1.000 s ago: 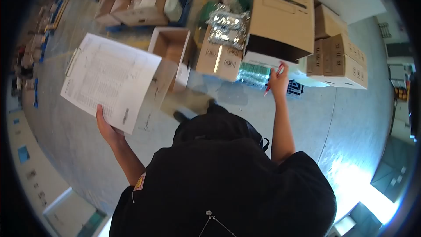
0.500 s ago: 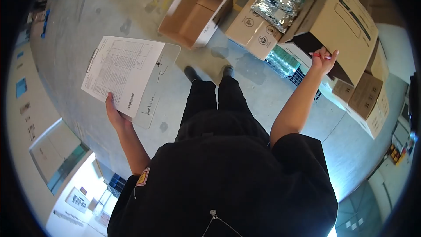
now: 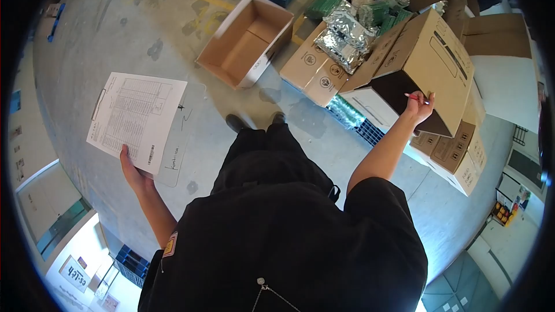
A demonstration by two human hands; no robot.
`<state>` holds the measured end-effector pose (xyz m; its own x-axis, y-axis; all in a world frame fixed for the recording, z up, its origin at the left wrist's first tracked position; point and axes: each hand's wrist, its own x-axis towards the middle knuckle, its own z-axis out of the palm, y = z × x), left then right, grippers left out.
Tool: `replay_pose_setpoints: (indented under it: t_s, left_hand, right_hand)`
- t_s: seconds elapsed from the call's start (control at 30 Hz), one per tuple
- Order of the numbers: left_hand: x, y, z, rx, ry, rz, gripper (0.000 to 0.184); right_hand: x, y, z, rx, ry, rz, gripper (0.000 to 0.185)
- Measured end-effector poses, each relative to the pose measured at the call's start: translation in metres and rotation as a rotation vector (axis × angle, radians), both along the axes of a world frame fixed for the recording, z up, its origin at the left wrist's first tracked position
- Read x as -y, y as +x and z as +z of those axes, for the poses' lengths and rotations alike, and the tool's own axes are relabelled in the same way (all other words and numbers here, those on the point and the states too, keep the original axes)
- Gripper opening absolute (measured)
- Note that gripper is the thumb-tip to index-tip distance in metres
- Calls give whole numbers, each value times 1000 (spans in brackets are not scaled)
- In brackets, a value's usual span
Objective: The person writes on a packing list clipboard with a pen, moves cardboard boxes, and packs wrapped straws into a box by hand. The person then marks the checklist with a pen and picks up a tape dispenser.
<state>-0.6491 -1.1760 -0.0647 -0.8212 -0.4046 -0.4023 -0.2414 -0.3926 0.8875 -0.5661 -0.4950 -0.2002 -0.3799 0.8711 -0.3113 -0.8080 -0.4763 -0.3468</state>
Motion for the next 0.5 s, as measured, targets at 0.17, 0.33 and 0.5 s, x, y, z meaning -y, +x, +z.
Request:
replay_pose_setpoints:
  t_s: [0.17,0.33,0.5]
  left_hand:
    - [-16,-4,6,-24,1,-56,50]
    - [-41,-13,13,-36,16,-120,52]
    - [-84,-59,4,-34,63,-282,51]
  right_hand:
    - [-3,25,23,-3,44,-42,9]
    - [28,66,32,231,125,-14,7]
    - [34,53,-4,362,38,-147,19]
